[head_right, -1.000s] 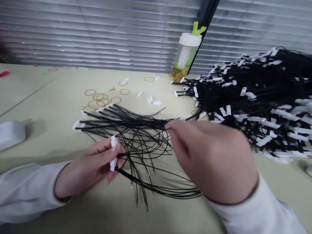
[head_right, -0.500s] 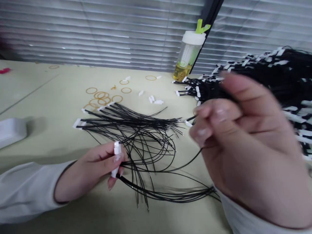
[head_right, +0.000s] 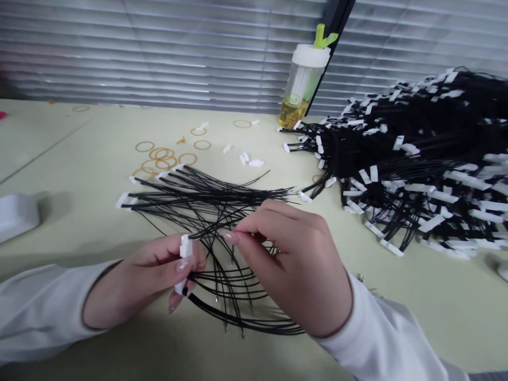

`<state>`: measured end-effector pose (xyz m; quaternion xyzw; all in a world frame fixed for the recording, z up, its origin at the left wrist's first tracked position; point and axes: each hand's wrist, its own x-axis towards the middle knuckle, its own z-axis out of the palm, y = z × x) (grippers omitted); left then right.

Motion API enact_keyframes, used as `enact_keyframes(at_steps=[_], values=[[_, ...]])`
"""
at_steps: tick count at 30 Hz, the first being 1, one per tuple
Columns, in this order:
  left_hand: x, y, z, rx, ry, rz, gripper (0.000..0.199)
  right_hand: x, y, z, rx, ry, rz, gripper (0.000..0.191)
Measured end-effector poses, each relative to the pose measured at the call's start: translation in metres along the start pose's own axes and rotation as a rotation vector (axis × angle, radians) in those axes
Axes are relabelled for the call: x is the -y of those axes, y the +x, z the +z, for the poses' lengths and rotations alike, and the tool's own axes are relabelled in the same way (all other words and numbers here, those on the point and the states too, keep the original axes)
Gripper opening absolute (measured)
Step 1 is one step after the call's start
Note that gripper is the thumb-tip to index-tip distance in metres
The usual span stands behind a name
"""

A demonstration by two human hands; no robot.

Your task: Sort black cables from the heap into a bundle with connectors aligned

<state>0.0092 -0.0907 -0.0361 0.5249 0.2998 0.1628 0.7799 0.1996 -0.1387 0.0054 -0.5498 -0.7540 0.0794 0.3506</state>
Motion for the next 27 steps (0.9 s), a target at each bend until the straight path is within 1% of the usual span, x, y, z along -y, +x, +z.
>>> enact_keyframes(at_steps=[6,11,18,27], values=[[-0.0002,-0.0013,-0.0002,-0.004,0.027,-0.018,0.031,0.0007,0.0030,0.0055,-0.011,0.013,-0.038,0.010],[0.0017,-0.0018,-0.0002,-0.006,0.020,-0.009,0.032,-0.0014,0.0015,0.0047,-0.015,0.007,-0.072,0.008],[-0.0007,-0.0014,-0.0003,0.004,0.024,-0.020,0.030,-0.0020,0.0005,0.0041,-0.024,-0.004,-0.114,0.006],[-0.0026,-0.0003,0.0009,0.000,-0.007,-0.021,0.030,-0.0020,-0.0003,0.0050,-0.048,-0.031,-0.130,0.008]])
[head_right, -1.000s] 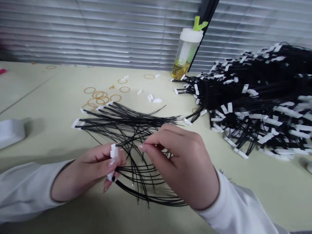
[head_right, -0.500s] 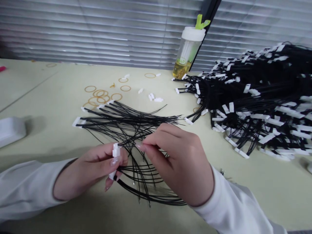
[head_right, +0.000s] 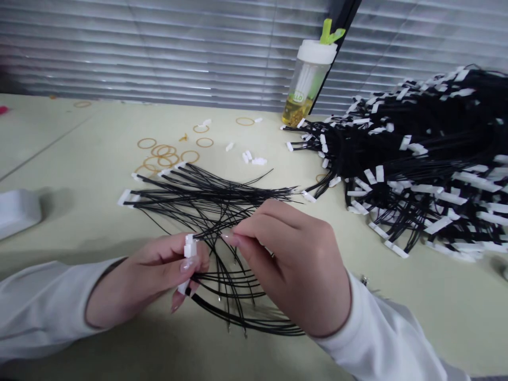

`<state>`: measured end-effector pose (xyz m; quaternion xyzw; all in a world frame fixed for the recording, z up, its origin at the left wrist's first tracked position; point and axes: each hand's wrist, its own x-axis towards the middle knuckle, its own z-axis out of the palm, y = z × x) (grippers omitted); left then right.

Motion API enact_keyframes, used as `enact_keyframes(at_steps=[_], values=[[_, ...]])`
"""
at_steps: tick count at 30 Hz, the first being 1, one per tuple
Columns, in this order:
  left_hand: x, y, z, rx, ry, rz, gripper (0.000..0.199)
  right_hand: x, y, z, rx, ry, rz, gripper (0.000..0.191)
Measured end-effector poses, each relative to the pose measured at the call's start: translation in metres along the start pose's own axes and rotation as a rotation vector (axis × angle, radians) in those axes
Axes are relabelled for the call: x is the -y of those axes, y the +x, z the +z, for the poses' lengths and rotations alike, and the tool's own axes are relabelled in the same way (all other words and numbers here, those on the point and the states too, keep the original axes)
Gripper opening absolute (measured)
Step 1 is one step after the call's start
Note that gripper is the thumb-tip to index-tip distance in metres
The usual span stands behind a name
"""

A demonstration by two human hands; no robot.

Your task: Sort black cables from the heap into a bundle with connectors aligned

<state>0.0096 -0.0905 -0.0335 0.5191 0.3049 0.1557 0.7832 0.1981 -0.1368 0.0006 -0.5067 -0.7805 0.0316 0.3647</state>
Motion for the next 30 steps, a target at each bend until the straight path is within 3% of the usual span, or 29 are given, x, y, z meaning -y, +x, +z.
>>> enact_keyframes(at_steps=[30], values=[[-0.0004,-0.0012,-0.0001,-0.004,-0.004,-0.003,0.032,0.0016,-0.0027,0.0013,-0.020,-0.053,-0.060,0.008]])
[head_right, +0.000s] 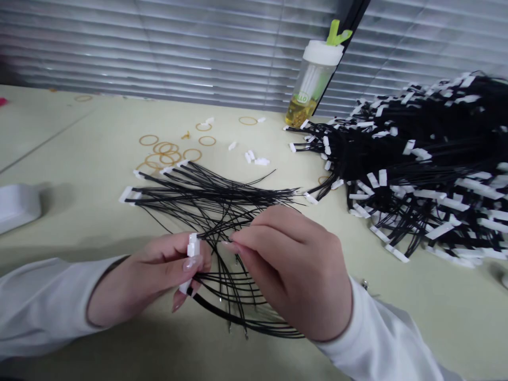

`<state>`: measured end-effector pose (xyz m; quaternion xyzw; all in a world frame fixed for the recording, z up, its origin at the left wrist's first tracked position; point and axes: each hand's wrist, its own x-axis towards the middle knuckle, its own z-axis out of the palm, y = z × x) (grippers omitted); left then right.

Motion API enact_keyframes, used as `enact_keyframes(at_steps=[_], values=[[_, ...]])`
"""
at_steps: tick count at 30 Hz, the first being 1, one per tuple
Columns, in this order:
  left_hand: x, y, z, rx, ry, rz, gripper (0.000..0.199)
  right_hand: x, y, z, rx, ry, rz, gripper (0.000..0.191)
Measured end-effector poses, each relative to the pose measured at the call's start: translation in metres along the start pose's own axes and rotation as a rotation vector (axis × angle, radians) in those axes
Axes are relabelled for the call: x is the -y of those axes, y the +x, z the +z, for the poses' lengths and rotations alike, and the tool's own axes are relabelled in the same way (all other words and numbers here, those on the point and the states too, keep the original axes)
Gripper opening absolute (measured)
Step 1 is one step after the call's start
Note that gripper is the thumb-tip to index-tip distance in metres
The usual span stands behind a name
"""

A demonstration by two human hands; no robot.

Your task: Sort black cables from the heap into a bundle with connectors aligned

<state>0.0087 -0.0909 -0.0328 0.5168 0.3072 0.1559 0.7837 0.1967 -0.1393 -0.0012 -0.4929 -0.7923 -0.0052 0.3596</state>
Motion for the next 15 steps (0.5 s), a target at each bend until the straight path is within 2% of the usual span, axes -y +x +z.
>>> enact_keyframes(at_steps=[5,12,15], values=[[0.001,0.000,0.000,-0.007,0.001,-0.004,0.032,-0.004,0.000,0.001,0.046,-0.026,-0.086,0.008],[0.000,0.000,0.000,0.012,0.026,-0.048,0.031,-0.013,0.000,0.002,0.102,-0.250,-0.345,0.012],[-0.001,-0.001,0.001,0.015,0.038,-0.056,0.032,-0.012,-0.002,0.009,0.116,-0.268,-0.334,0.013]])
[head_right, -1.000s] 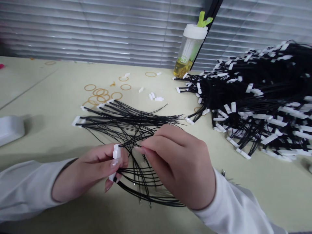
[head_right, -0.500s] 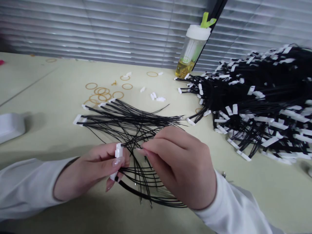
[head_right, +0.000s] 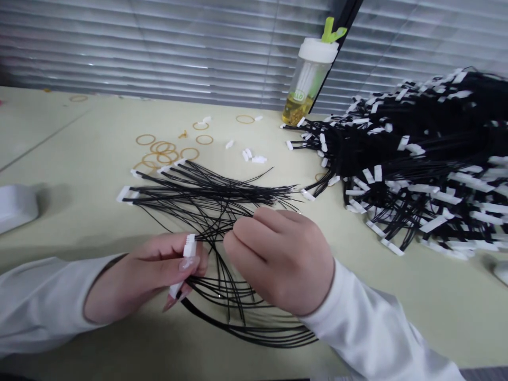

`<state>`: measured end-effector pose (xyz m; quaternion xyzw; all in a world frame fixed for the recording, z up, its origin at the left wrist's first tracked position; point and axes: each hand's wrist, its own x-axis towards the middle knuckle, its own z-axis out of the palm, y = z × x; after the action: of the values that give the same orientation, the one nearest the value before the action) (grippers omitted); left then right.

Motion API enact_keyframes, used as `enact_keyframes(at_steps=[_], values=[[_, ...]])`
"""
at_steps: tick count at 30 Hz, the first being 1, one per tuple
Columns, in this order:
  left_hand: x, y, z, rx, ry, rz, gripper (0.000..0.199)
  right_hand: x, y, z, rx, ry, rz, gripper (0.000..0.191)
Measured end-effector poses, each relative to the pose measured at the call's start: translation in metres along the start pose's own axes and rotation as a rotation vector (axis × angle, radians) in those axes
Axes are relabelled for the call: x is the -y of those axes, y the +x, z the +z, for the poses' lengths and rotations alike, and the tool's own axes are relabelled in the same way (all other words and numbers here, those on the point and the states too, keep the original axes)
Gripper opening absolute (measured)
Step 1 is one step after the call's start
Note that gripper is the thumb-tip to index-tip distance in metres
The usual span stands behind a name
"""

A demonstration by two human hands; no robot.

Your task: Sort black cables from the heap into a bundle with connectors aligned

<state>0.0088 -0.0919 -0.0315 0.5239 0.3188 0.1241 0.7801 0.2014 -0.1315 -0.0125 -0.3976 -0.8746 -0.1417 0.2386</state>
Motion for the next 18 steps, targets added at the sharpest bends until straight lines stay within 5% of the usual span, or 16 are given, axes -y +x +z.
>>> enact_keyframes(at_steps=[11,18], values=[[0.004,-0.002,-0.002,0.083,0.080,0.033,0.028,0.015,0.005,0.009,-0.021,-0.014,0.046,0.023],[0.003,0.003,0.001,-0.101,-0.067,0.067,0.026,0.007,0.007,-0.005,-0.173,0.032,0.197,0.003]])
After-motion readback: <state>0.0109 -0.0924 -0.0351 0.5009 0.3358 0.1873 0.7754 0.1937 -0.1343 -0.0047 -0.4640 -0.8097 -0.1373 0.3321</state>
